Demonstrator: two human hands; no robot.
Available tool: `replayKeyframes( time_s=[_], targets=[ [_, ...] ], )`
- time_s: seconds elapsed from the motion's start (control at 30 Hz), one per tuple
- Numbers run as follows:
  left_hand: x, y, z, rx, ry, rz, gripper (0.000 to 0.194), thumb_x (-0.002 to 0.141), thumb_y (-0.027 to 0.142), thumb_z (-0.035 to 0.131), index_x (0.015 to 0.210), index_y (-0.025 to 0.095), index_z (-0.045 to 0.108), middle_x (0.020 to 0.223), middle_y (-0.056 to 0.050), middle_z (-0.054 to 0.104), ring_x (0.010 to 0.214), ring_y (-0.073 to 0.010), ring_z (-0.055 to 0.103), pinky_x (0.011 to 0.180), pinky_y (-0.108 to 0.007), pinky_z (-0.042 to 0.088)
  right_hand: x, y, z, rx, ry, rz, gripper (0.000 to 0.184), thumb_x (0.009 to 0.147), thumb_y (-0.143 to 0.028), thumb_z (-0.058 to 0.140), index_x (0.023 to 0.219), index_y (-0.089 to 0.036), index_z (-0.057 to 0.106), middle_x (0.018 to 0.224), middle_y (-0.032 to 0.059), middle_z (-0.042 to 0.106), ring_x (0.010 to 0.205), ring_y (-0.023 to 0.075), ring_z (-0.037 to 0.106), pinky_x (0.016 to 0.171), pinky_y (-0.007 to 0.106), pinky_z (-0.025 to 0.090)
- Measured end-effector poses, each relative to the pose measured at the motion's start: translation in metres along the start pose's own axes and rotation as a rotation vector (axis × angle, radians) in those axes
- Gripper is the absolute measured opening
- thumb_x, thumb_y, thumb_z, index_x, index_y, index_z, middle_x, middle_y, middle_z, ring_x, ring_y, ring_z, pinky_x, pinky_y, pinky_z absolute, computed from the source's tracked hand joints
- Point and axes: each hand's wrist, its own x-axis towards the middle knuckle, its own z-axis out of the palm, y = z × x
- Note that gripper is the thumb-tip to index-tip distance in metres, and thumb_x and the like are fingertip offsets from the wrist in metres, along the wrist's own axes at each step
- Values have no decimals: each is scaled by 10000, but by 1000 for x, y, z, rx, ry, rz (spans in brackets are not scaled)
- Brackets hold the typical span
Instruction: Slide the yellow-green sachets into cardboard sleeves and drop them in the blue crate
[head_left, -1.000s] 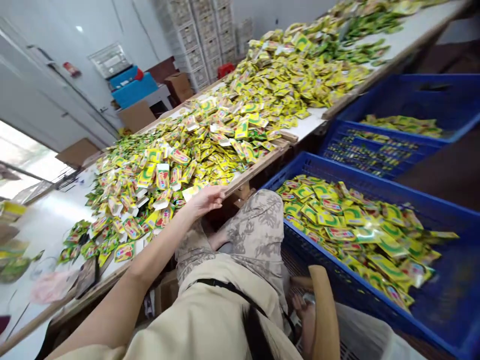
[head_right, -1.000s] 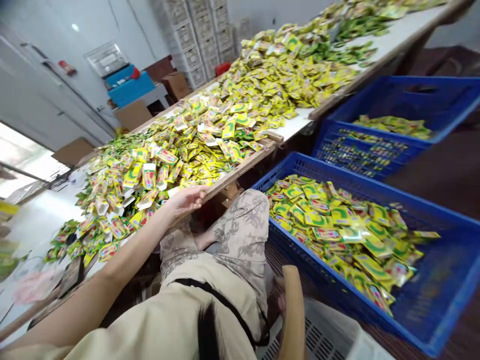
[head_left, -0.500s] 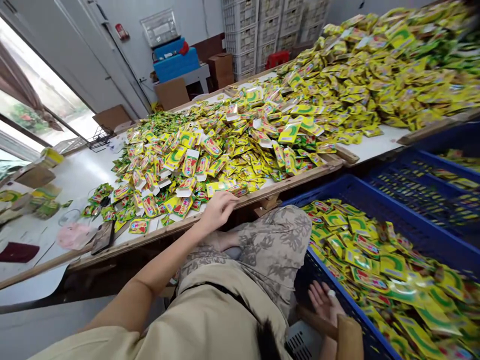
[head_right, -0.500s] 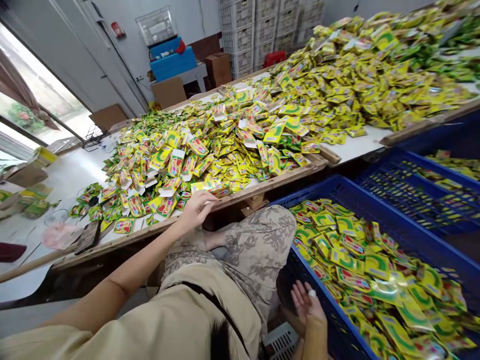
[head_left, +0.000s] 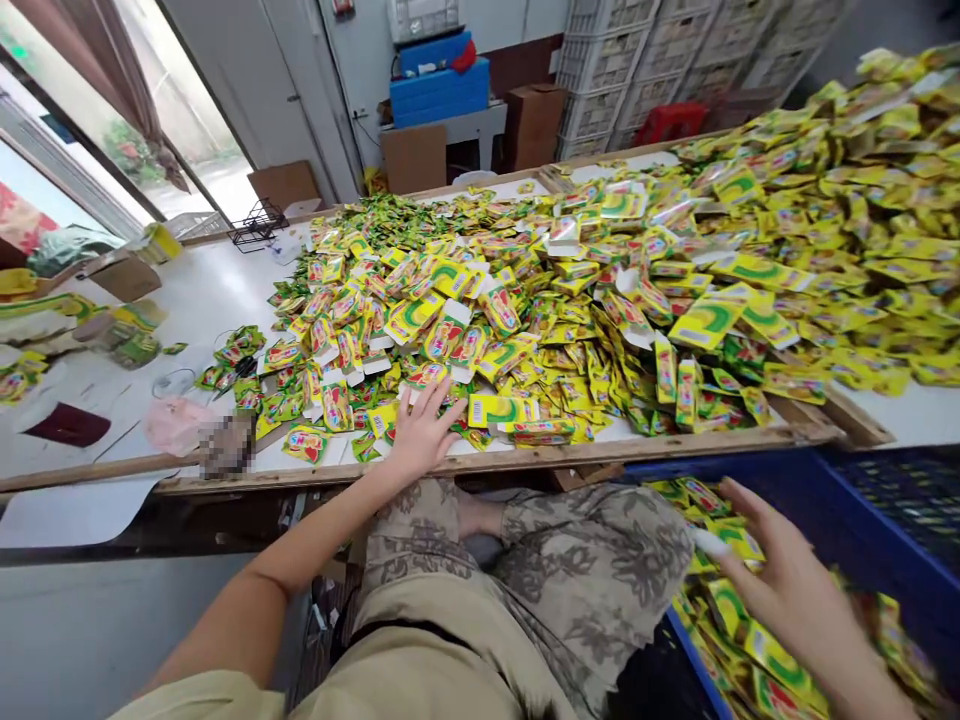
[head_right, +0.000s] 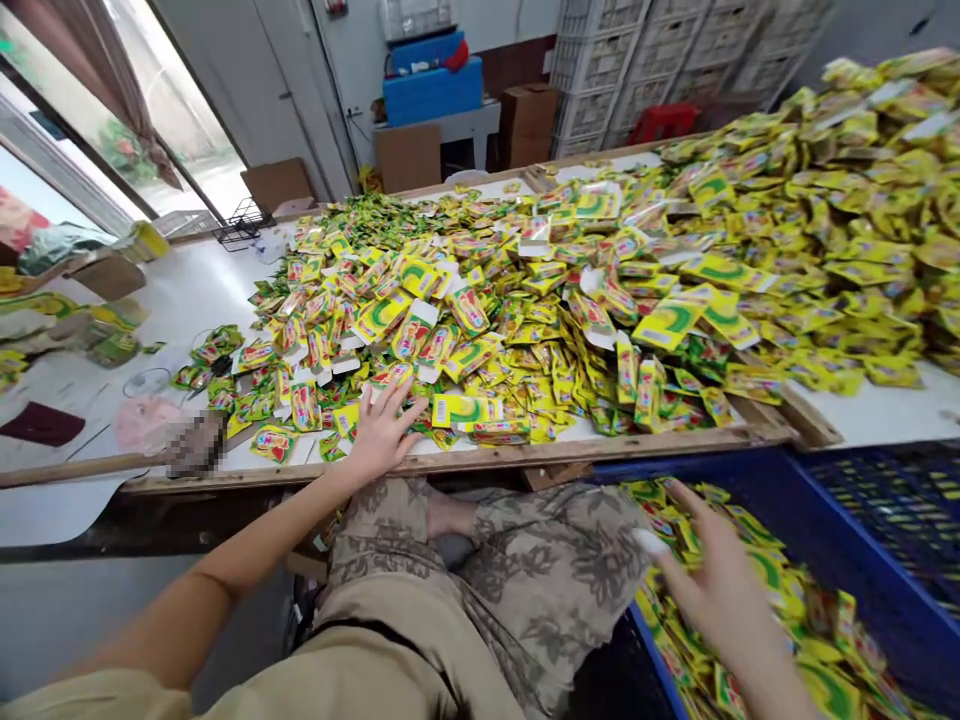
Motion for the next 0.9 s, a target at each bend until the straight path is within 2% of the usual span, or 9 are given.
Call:
replayKeyframes(
  time_s=[0.13, 0.27, 0.33, 0.4, 0.5, 0.63, 0.73, 0.83, 0.9],
  targets=[
    [15, -16, 16, 8, 35, 23, 561, 825, 483, 641, 1342, 282, 562, 1568, -147, 332, 1446, -352, 319, 1188, -605, 94, 81, -54, 70, -147, -119, -429, 797, 886, -463, 521, 1558, -209, 174, 1475, 200, 412, 1395, 379, 367, 1089, 607, 378],
    [35, -49, 21, -65, 102, -2, 662, 753, 635, 653, 1308, 278, 599, 1553, -139, 366, 1435, -369, 328, 1201, -586, 52, 138, -83, 124, -195, -159, -542, 553, 899, -367, 515, 1418, -192, 444, 1416, 178, 491, 1382, 370, 377, 1101, 632, 320],
    [50, -71, 16, -87, 137, -61, 666, 749, 663, 637, 1292, 279, 610, 1552, -127, 372, 1446, -375, 298, 1202, -586, 33, 165, -94, 141, -135, -145, -555, 367, 920, -325, 474, 1252, -210, 581, 1304, 158, 577, 1298, 333, 479, 1093, 620, 333],
    [67, -95, 8, -85, 183, -166, 593, 785, 630, 619, 1255, 270, 630, 1563, -123, 354, 1461, -375, 262, 1197, -598, 25, 191, -107, 157, -40, -42, -523, 333, 922, -319, 470, 1203, -190, 593, 1274, 172, 576, 1250, 308, 517, 1072, 581, 380],
    [89, -126, 1, -50, 245, -321, 484, 835, 562, 596, 1165, 214, 659, 1567, -155, 330, 1466, -389, 238, 1173, -640, 56, 228, -132, 182, 70, 121, -447, 529, 897, -351, 521, 1377, -141, 450, 1413, 216, 450, 1356, 317, 409, 1091, 560, 374],
    [103, -139, 5, -25, 337, -387, 481, 876, 495, 562, 1222, 162, 595, 1558, -211, 321, 1462, -384, 253, 1161, -630, 119, 265, -169, 218, 201, 99, -381, 686, 918, -401, 483, 1508, -130, 262, 1499, 211, 374, 1409, 306, 354, 1135, 541, 332],
    [103, -129, 10, -32, 409, -299, 480, 900, 409, 544, 1322, 179, 522, 1551, -184, 351, 1460, -343, 283, 1181, -572, 142, 285, -195, 237, 235, 51, -368, 756, 908, -464, 497, 1532, -145, 215, 1538, 195, 338, 1414, 307, 357, 1139, 529, 332],
    [103, -121, 11, -68, 305, -61, 502, 901, 399, 543, 1384, 274, 486, 1557, -110, 370, 1457, -326, 297, 1194, -561, 115, 301, -224, 248, 224, 15, -441, 753, 888, -483, 536, 1520, -181, 260, 1540, 162, 358, 1415, 291, 363, 1141, 513, 338],
    [105, -123, 9, -90, 216, -23, 481, 894, 366, 555, 1370, 316, 507, 1569, -83, 353, 1458, -336, 291, 1191, -583, 94, 312, -247, 256, 227, 16, -472, 744, 883, -471, 550, 1508, -167, 283, 1551, 159, 342, 1440, 275, 321, 1151, 497, 331]
  ],
)
